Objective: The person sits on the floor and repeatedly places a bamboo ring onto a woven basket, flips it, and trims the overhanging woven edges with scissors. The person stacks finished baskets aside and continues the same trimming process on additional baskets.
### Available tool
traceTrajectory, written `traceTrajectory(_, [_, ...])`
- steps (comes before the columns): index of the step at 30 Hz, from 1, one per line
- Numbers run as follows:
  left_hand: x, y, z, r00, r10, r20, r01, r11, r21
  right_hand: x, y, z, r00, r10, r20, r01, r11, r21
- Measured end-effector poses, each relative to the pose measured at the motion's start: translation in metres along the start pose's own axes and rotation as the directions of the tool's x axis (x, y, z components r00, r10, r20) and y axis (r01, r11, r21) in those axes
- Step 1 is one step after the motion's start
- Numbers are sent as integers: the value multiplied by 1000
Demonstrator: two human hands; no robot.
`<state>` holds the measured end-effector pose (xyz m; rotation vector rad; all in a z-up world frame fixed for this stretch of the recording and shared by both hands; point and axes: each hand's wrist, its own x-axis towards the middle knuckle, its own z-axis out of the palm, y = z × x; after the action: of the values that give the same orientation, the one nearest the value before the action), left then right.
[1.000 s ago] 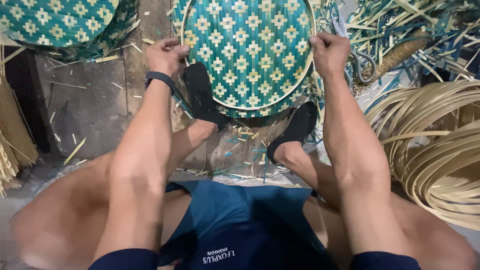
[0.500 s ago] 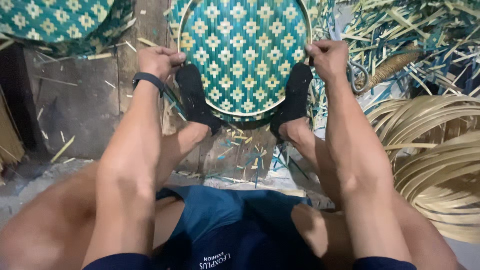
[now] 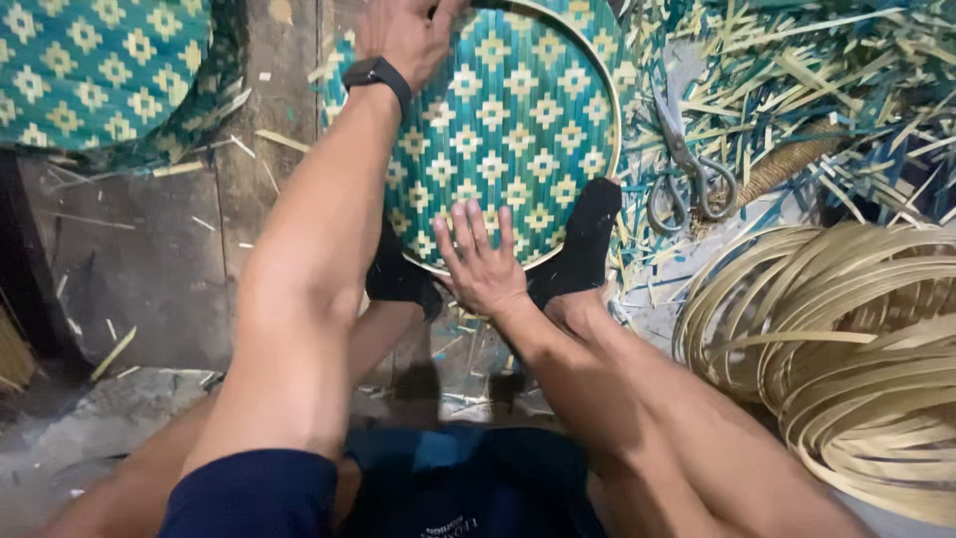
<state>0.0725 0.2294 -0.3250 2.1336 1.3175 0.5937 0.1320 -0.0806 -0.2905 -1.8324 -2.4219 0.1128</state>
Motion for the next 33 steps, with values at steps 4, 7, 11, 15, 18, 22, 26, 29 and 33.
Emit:
traceTrajectory(4, [1,8,-16,998,62,21,-57,983,-174,7,2,-20,997,72,19,-74,988,137])
traceTrajectory(7, [5,11,-23,984,176,14,-173,978,-118,44,41,-52,993,-28,117,-29,888,458])
traceTrajectory(11, [4,17,-24,927,374,4,-370,915,159,132,153,-72,932,28,-362,28,989,148])
traceTrajectory(15, [10,27,-28,984,60,167,-71,996,60,183,199,-59,960,157,-233,-55,918,393])
traceTrajectory(18, [20,30,-19,955,-126,267,114,992,58,191,211,-43,939,338,-60,-255,805,536])
traceTrajectory(22, [32,22,-13,891,-285,354,273,958,83,203,222,-34,937,350,10,-243,626,741])
traceTrajectory(26, [46,23,-15,862,-349,369,377,926,-4,173,214,-46,813,375,-446,-130,863,487])
traceTrajectory(29, [51,17,-11,815,-423,395,463,886,-8,119,209,-41,730,623,-280,-503,767,398])
traceTrajectory(33, [52,11,-4,780,-404,478,508,855,-105,97,218,3,478,839,261,-809,305,502])
